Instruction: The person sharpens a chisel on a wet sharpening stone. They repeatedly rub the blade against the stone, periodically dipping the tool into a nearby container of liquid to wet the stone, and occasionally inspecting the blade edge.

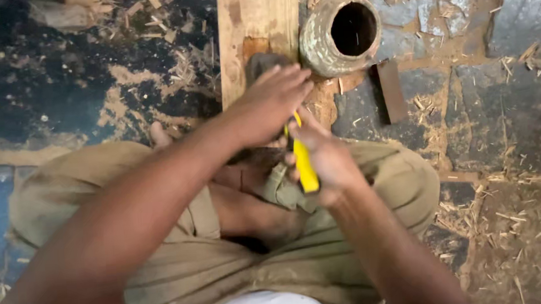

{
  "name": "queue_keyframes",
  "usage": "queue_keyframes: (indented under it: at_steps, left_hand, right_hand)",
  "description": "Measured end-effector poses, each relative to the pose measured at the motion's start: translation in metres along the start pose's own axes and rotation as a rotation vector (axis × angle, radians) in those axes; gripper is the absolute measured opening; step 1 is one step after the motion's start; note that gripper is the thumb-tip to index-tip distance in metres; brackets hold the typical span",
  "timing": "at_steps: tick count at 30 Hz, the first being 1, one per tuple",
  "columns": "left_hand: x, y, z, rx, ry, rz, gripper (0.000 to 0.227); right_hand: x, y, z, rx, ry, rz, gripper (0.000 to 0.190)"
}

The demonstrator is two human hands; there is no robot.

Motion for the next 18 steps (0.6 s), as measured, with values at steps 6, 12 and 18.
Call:
queue_keyframes:
  at_steps: [6, 12, 18]
  left_hand:
    - [0.028, -0.075, -0.053, -0.005, -0.009, 0.055, 0.059]
    - [0.044, -0.044, -0.036, -0.058, 0.085, -0.028, 0.049]
    - [0.009, -0.021, -0.009, -0.002, 0.023, 0.036, 0.056]
  right_hand:
    - [-0.009, -0.056, -0.061, 0.126, -0.077, -0.095, 0.055]
    - [-0.009, -0.042, -0.045, 0.133, -0.151, -0.031, 0.058]
    - [0.002, -0.007, -0.017, 0.002, 0.006, 0.008, 0.054]
Point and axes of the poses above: each hand's wrist, its own z-axis towards the middle knuckle, its own x-axis out of the palm, y = z × x, the point moved 5 cm from there along z, towards the middle knuckle, and after that the axes turned 5 degrees about -z, right-handed, at the moved point
